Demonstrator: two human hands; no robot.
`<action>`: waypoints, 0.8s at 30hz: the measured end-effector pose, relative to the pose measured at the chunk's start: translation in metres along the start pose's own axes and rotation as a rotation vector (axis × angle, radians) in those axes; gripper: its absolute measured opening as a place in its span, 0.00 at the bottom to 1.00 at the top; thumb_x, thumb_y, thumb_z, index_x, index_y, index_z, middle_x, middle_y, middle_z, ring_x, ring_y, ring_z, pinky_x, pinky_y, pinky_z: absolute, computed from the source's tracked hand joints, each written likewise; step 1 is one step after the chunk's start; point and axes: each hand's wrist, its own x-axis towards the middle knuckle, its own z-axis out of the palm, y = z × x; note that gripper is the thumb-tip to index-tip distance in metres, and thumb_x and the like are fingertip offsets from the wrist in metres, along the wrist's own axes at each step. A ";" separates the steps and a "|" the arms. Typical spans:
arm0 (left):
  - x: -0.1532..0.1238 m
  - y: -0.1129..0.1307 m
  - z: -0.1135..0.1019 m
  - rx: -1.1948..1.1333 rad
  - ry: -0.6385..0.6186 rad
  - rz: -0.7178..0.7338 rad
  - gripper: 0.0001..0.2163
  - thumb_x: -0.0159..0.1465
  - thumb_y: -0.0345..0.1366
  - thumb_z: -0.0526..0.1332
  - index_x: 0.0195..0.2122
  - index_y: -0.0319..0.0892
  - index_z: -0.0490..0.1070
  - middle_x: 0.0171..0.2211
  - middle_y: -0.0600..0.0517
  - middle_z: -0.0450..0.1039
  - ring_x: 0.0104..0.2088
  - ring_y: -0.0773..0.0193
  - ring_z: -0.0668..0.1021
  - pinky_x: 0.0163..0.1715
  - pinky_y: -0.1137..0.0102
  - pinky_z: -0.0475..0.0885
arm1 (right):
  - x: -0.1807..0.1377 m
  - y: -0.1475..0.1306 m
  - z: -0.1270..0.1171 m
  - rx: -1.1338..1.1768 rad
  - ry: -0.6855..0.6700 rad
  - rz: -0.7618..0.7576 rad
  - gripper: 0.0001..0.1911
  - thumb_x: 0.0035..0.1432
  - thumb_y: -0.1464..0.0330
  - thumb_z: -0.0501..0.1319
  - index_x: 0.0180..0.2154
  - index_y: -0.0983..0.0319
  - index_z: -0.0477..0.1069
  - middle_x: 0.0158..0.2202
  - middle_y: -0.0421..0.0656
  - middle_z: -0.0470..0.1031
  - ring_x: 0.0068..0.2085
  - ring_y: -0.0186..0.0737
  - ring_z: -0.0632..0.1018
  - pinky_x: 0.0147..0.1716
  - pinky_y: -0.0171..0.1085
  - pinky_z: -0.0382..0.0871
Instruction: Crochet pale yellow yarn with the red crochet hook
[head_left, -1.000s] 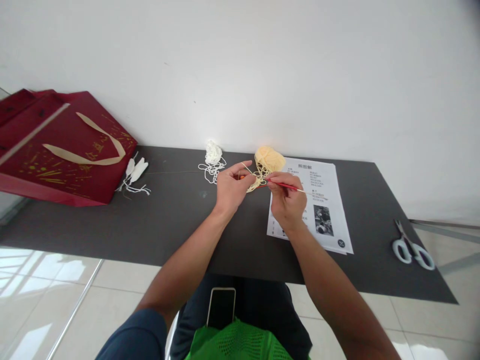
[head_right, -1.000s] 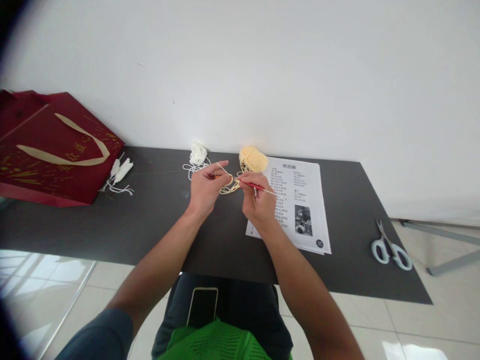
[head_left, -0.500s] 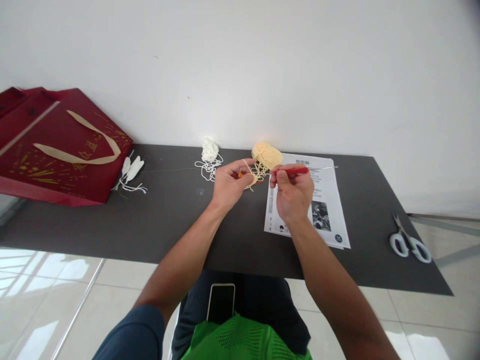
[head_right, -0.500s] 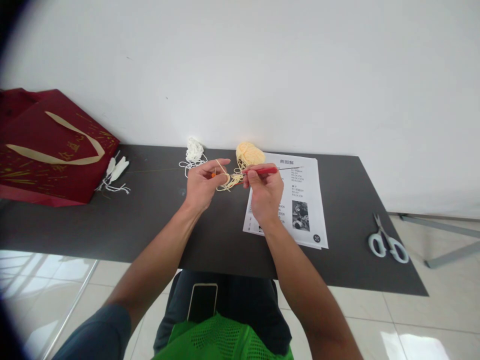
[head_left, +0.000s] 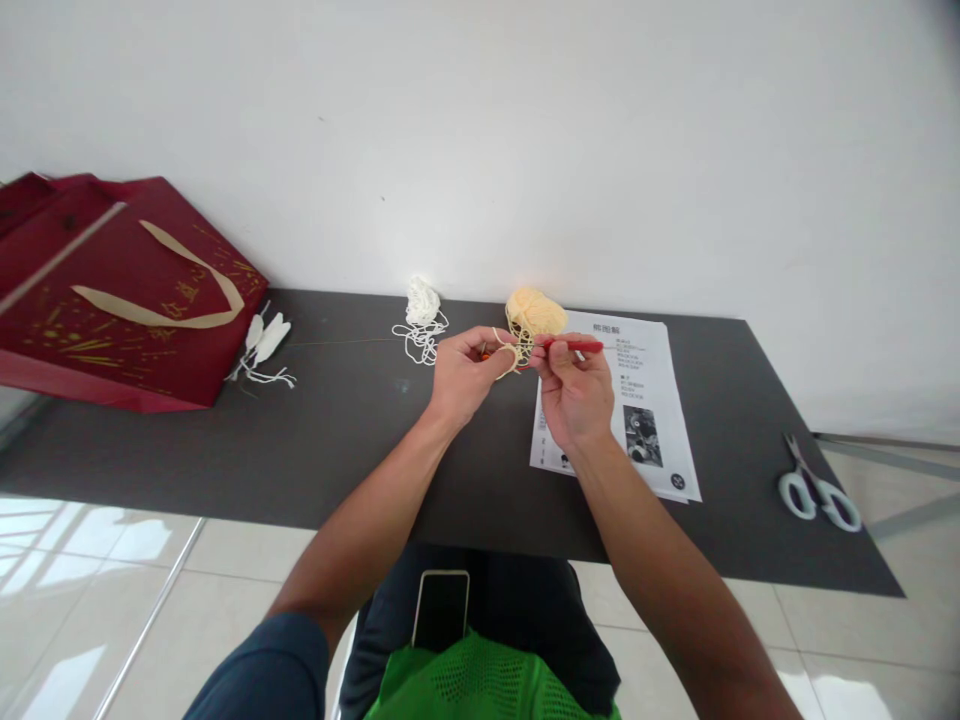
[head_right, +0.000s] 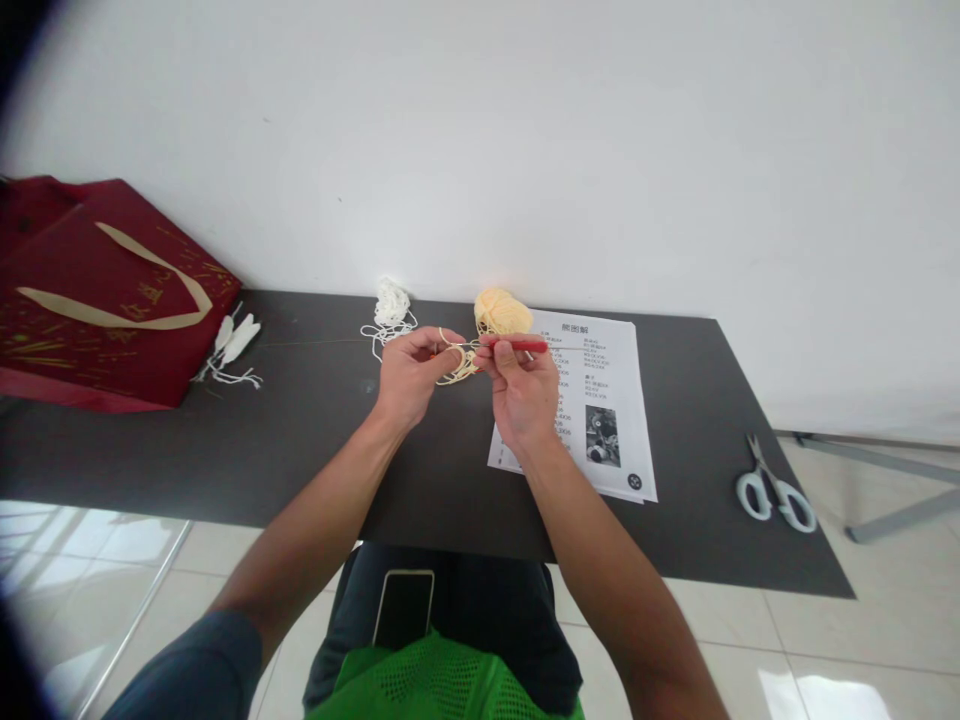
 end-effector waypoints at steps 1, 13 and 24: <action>0.000 -0.001 0.000 -0.001 0.004 0.008 0.07 0.52 0.33 0.72 0.32 0.40 0.81 0.25 0.54 0.75 0.25 0.71 0.72 0.28 0.74 0.67 | -0.001 0.001 0.001 -0.002 -0.002 0.003 0.12 0.55 0.60 0.74 0.35 0.57 0.75 0.35 0.37 0.83 0.31 0.32 0.82 0.37 0.36 0.85; 0.002 -0.002 0.000 -0.031 0.023 0.047 0.16 0.52 0.31 0.72 0.43 0.43 0.82 0.30 0.54 0.77 0.28 0.70 0.74 0.32 0.73 0.70 | -0.003 0.007 0.006 0.026 0.054 0.045 0.10 0.55 0.62 0.74 0.36 0.58 0.77 0.36 0.37 0.84 0.32 0.30 0.83 0.40 0.32 0.85; 0.003 -0.001 0.000 -0.079 0.040 0.043 0.18 0.54 0.34 0.72 0.47 0.43 0.82 0.27 0.57 0.74 0.28 0.71 0.74 0.34 0.72 0.72 | -0.006 0.012 0.010 -0.059 0.109 -0.031 0.09 0.55 0.63 0.73 0.34 0.59 0.78 0.32 0.38 0.82 0.31 0.32 0.80 0.35 0.34 0.81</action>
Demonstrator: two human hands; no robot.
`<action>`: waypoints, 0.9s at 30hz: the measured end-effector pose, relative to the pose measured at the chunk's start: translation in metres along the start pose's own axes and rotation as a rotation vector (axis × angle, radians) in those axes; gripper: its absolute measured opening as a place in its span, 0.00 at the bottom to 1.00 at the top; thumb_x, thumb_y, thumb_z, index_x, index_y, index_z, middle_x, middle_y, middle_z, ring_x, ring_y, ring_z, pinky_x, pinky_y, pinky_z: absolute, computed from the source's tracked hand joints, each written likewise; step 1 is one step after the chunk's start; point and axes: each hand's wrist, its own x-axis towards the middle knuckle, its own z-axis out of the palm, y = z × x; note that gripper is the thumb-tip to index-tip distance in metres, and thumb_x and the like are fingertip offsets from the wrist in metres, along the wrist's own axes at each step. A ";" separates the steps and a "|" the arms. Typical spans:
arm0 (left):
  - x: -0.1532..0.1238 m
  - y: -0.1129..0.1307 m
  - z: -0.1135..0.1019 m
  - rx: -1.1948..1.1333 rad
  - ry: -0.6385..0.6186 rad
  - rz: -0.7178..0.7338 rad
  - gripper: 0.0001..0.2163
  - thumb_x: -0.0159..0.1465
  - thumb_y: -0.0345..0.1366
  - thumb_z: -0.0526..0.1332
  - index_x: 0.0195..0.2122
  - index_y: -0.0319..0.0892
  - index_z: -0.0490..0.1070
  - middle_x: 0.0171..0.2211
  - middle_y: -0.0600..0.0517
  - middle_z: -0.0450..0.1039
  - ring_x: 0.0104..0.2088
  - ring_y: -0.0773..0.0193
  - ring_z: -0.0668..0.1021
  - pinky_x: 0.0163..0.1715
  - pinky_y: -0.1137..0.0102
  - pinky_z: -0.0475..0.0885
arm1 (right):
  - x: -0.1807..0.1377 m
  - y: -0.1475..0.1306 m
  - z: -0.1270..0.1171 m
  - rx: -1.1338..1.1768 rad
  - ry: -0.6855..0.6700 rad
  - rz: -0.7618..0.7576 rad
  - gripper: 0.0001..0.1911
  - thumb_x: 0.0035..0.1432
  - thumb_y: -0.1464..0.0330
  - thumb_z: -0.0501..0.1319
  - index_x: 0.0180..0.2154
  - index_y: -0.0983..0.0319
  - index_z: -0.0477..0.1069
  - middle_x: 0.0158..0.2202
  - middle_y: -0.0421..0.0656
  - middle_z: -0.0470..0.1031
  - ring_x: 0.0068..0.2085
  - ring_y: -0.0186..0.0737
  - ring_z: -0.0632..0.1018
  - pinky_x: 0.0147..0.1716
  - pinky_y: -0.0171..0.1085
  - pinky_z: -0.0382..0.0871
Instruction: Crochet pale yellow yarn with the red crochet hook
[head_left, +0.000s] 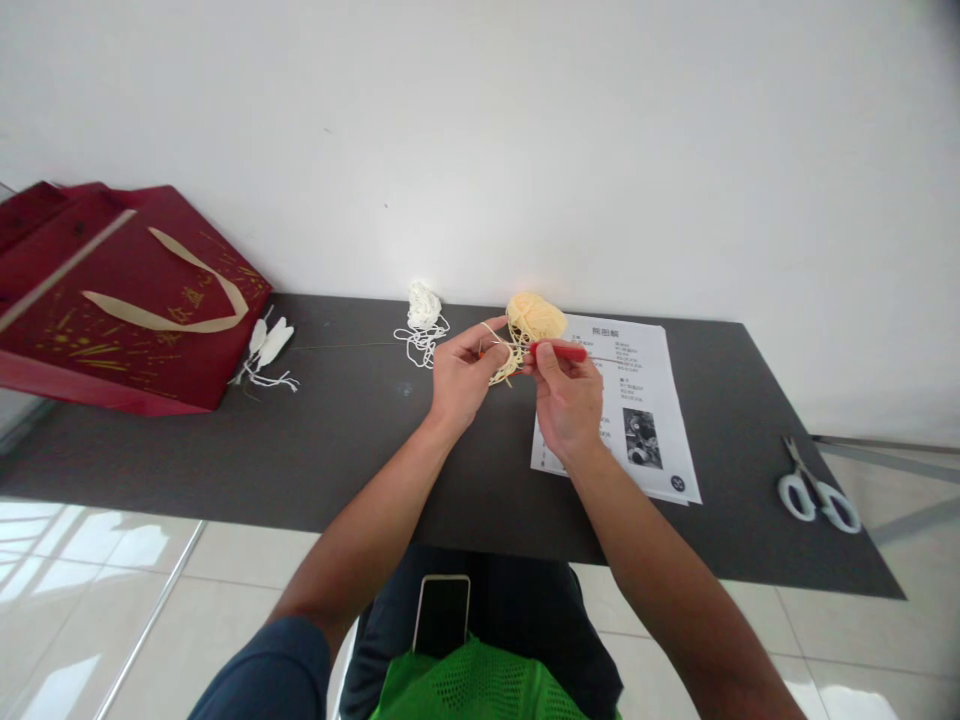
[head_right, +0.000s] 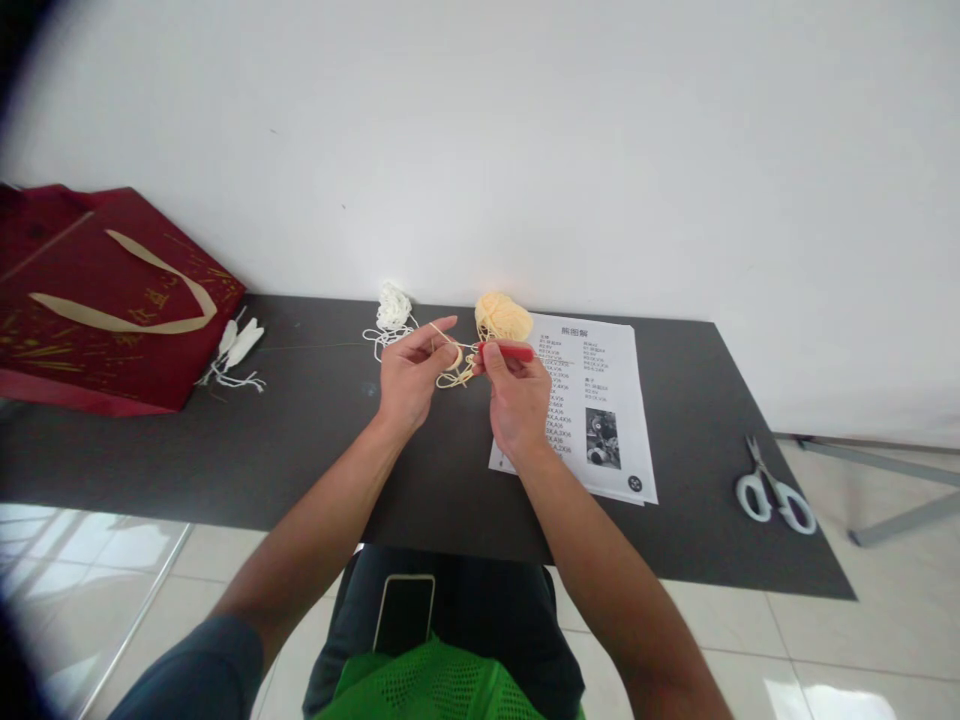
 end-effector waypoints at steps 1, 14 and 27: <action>0.001 0.000 0.000 0.001 0.007 0.002 0.17 0.54 0.34 0.72 0.46 0.43 0.82 0.27 0.57 0.74 0.29 0.70 0.75 0.35 0.71 0.72 | 0.000 0.001 0.000 -0.038 0.006 -0.030 0.09 0.54 0.63 0.73 0.34 0.59 0.79 0.32 0.38 0.82 0.31 0.32 0.80 0.35 0.34 0.80; 0.004 -0.006 0.003 -0.373 0.060 -0.217 0.19 0.49 0.29 0.75 0.43 0.40 0.81 0.31 0.52 0.80 0.35 0.69 0.80 0.41 0.73 0.72 | -0.018 -0.003 -0.011 -0.592 -0.209 -0.533 0.13 0.61 0.68 0.68 0.46 0.48 0.83 0.47 0.40 0.84 0.47 0.43 0.83 0.54 0.47 0.79; 0.002 -0.002 0.003 -0.305 -0.002 -0.204 0.21 0.48 0.29 0.75 0.45 0.39 0.80 0.31 0.54 0.79 0.29 0.70 0.78 0.36 0.71 0.73 | 0.003 -0.002 -0.002 0.019 -0.125 0.012 0.07 0.56 0.63 0.72 0.36 0.57 0.79 0.36 0.40 0.84 0.31 0.32 0.79 0.30 0.34 0.77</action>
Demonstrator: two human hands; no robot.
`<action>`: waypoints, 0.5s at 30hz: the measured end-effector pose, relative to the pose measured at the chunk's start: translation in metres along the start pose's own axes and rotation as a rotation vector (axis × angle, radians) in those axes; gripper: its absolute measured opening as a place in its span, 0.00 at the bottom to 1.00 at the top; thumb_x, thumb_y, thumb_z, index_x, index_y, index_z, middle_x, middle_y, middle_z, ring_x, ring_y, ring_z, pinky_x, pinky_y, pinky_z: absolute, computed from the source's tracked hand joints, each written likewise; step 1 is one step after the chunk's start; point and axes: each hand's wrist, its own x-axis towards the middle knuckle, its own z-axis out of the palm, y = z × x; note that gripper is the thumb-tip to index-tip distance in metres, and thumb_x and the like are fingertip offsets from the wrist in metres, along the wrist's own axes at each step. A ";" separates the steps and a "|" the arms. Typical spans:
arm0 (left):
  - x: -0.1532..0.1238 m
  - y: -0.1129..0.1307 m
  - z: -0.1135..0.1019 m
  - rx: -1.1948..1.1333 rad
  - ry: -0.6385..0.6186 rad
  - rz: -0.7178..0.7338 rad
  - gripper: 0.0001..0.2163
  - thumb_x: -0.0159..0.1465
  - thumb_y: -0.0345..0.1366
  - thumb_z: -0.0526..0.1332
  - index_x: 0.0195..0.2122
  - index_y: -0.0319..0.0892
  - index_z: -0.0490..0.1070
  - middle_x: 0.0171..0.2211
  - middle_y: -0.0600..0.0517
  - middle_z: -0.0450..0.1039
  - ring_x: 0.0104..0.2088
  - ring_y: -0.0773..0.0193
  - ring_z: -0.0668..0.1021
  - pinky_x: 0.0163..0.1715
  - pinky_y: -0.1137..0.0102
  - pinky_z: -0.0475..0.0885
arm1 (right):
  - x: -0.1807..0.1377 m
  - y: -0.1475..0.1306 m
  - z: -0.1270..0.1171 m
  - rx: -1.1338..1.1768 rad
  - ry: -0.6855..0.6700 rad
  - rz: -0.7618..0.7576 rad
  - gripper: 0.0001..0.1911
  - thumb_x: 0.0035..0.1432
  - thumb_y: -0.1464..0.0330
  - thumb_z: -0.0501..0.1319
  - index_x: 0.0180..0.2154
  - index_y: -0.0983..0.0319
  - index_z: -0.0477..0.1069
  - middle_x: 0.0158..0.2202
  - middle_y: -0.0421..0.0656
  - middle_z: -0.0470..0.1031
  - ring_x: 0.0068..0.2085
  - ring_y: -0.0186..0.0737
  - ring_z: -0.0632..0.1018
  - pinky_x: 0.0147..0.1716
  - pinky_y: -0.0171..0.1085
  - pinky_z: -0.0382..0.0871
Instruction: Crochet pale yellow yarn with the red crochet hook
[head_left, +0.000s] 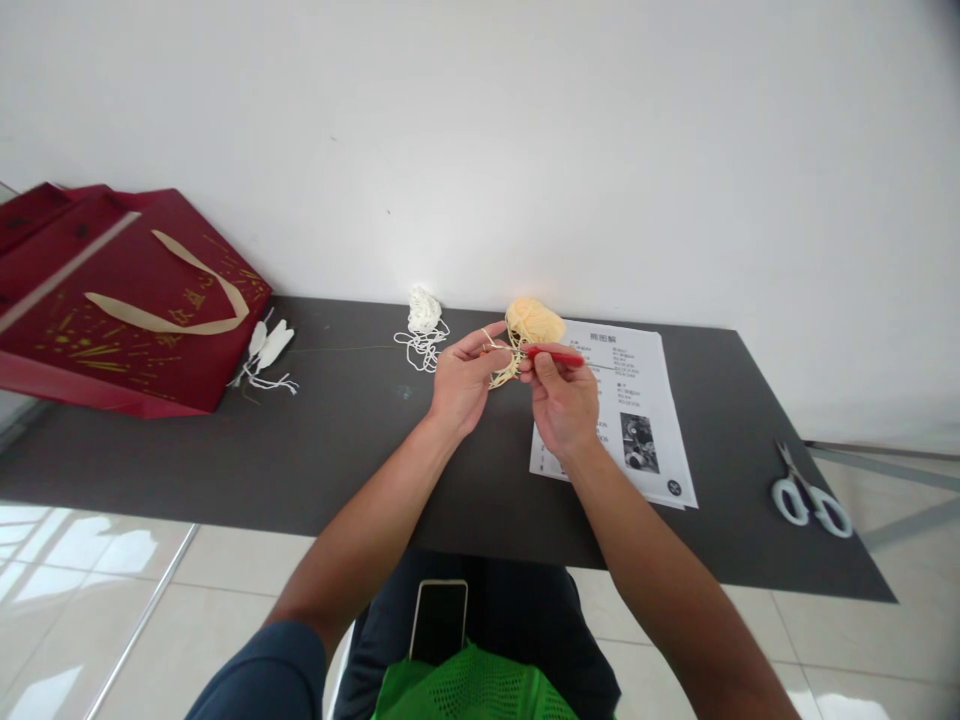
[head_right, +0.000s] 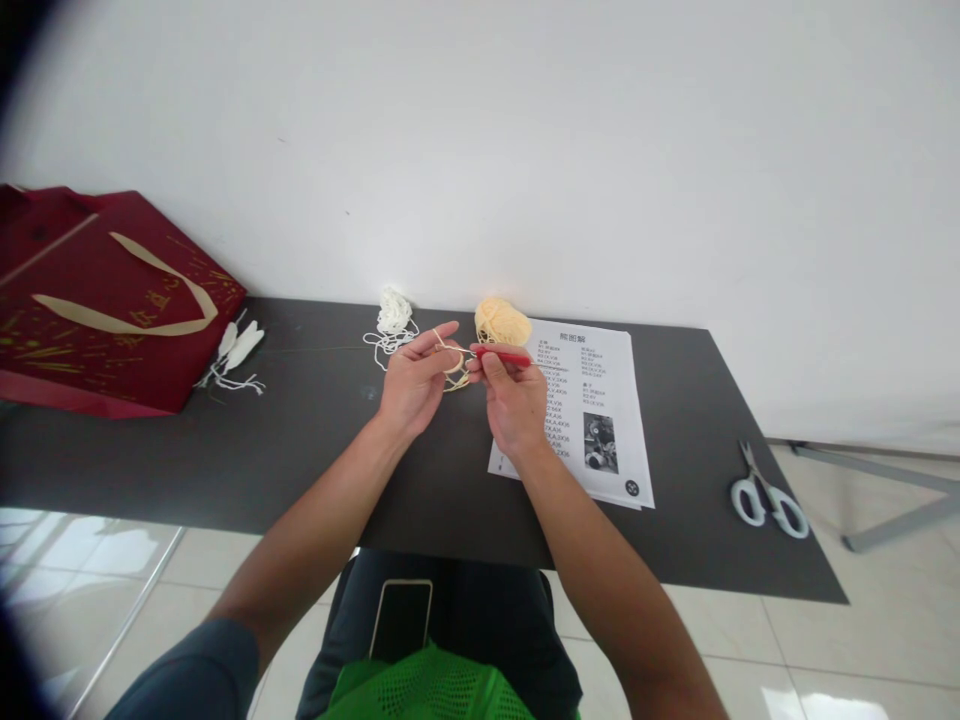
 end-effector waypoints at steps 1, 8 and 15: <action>0.000 -0.001 0.000 0.019 -0.001 0.015 0.21 0.48 0.29 0.75 0.45 0.40 0.80 0.31 0.55 0.78 0.29 0.71 0.78 0.35 0.72 0.72 | 0.001 -0.001 -0.001 0.007 -0.004 -0.011 0.07 0.56 0.63 0.72 0.35 0.57 0.79 0.36 0.39 0.84 0.30 0.32 0.78 0.30 0.33 0.77; 0.002 -0.005 -0.004 0.064 -0.055 0.088 0.21 0.50 0.31 0.76 0.47 0.43 0.81 0.30 0.56 0.78 0.29 0.72 0.77 0.35 0.73 0.70 | 0.006 -0.008 -0.006 0.049 -0.022 -0.107 0.06 0.57 0.66 0.72 0.35 0.56 0.76 0.35 0.37 0.81 0.31 0.29 0.76 0.32 0.32 0.73; 0.002 -0.004 -0.003 0.072 -0.042 0.128 0.17 0.51 0.30 0.73 0.44 0.43 0.82 0.27 0.57 0.75 0.28 0.72 0.75 0.32 0.73 0.68 | 0.006 -0.011 -0.006 0.049 -0.038 -0.117 0.08 0.56 0.66 0.72 0.34 0.56 0.74 0.35 0.37 0.80 0.31 0.30 0.76 0.31 0.33 0.71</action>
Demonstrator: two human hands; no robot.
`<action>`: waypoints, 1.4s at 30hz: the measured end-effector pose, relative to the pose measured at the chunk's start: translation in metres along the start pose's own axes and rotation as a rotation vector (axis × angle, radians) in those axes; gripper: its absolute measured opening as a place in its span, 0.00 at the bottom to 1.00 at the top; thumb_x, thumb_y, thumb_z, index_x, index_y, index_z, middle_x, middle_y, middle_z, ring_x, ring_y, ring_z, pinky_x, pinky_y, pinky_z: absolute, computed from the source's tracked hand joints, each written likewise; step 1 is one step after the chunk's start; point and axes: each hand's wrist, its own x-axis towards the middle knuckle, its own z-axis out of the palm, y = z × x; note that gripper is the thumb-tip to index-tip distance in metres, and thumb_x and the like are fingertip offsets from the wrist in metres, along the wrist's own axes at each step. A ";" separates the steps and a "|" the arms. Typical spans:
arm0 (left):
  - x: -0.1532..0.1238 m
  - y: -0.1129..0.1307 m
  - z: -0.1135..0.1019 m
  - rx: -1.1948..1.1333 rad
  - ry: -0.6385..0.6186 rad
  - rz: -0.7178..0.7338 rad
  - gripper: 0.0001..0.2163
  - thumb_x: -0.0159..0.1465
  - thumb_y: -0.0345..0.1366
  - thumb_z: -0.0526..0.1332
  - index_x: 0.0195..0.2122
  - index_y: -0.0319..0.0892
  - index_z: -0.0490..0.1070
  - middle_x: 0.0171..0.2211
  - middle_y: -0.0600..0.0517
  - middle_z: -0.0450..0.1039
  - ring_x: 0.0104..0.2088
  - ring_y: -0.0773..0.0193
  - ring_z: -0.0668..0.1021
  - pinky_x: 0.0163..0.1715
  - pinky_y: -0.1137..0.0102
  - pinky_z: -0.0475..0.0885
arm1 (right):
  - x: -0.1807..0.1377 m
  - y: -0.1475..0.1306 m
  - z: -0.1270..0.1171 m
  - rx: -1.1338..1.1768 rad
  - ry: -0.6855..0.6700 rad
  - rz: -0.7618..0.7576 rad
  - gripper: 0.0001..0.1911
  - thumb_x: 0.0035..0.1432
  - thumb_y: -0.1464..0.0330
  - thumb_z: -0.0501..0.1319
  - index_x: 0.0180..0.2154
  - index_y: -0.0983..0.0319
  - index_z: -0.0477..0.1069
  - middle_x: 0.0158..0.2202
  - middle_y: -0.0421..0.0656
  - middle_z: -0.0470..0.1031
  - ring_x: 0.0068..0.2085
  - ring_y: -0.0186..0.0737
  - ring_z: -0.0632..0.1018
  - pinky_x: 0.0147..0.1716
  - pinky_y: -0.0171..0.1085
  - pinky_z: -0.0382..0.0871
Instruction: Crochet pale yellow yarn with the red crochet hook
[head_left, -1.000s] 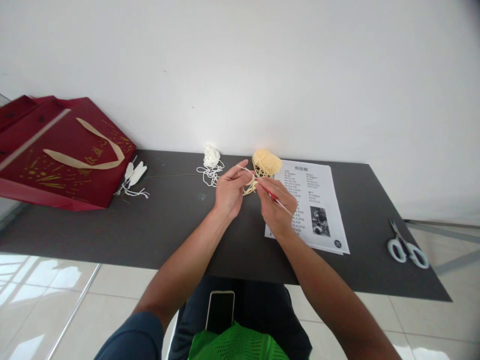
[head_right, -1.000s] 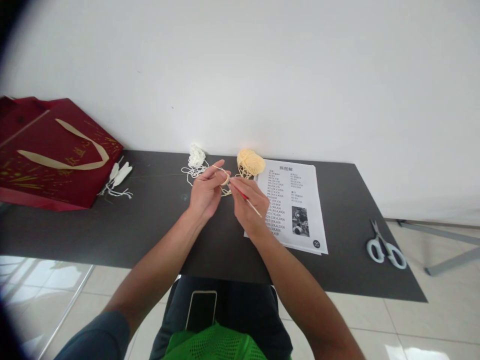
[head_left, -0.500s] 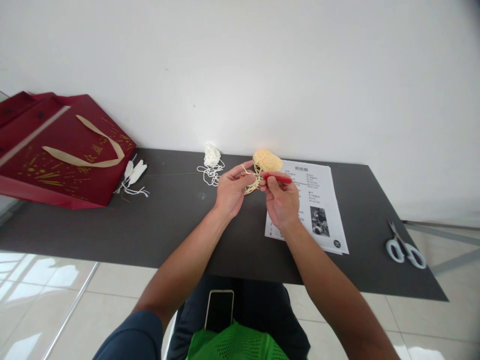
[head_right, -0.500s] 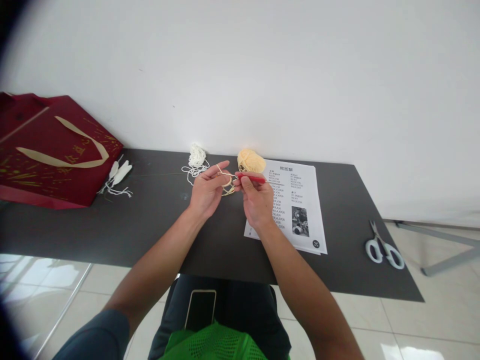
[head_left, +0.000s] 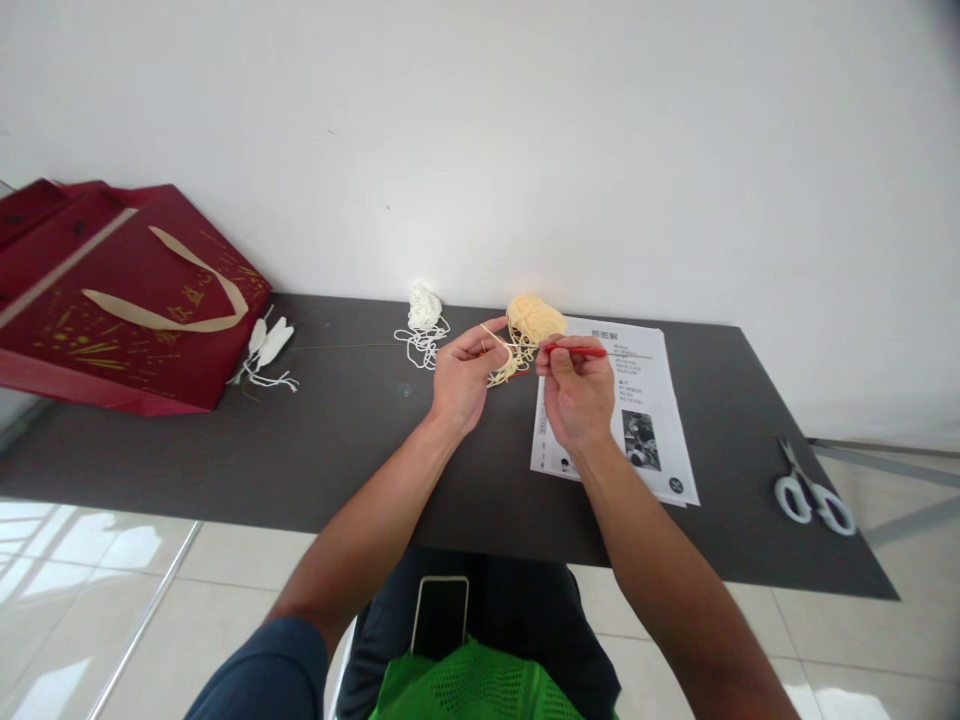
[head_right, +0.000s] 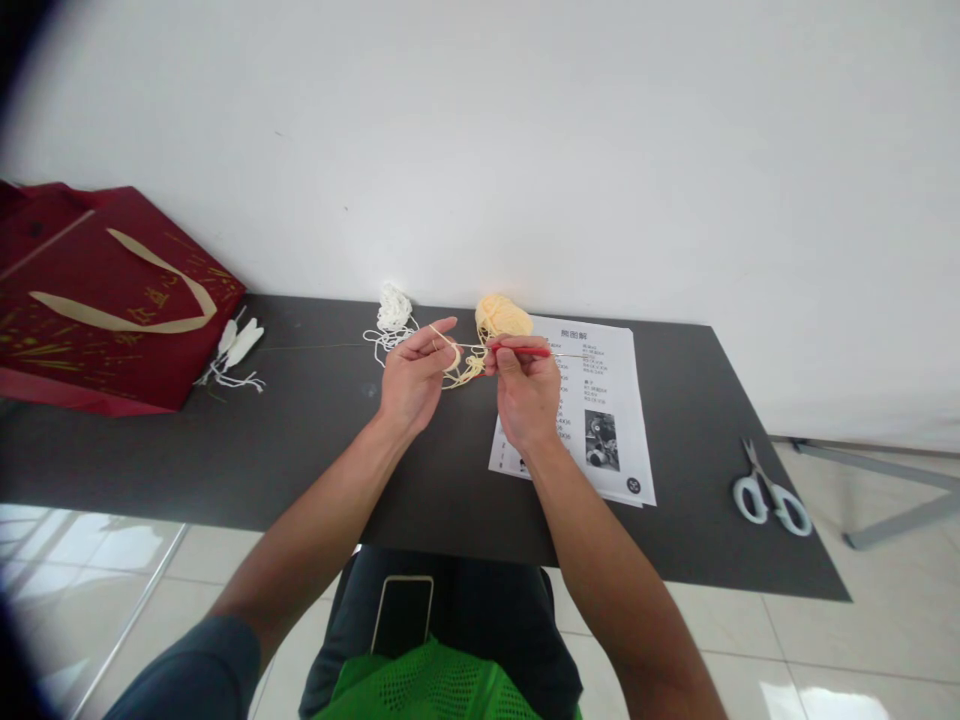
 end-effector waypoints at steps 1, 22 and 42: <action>0.000 0.000 0.000 0.007 0.007 -0.004 0.17 0.51 0.30 0.72 0.43 0.43 0.82 0.27 0.56 0.75 0.28 0.72 0.74 0.31 0.73 0.68 | 0.000 0.000 0.000 -0.005 -0.004 -0.002 0.08 0.56 0.66 0.73 0.34 0.56 0.74 0.35 0.37 0.80 0.31 0.30 0.76 0.31 0.33 0.70; 0.006 0.021 -0.010 0.129 -0.136 -0.202 0.08 0.42 0.26 0.65 0.24 0.38 0.81 0.20 0.52 0.74 0.21 0.70 0.71 0.26 0.72 0.64 | 0.002 -0.010 -0.003 -0.017 -0.090 0.072 0.13 0.52 0.63 0.75 0.32 0.57 0.72 0.31 0.37 0.79 0.27 0.30 0.73 0.26 0.33 0.64; 0.003 0.008 -0.012 0.409 -0.146 0.091 0.09 0.55 0.35 0.72 0.38 0.43 0.84 0.38 0.47 0.83 0.40 0.60 0.82 0.42 0.67 0.76 | -0.006 0.012 0.000 0.180 0.106 0.343 0.13 0.50 0.64 0.77 0.35 0.58 0.78 0.35 0.35 0.83 0.34 0.25 0.82 0.39 0.24 0.81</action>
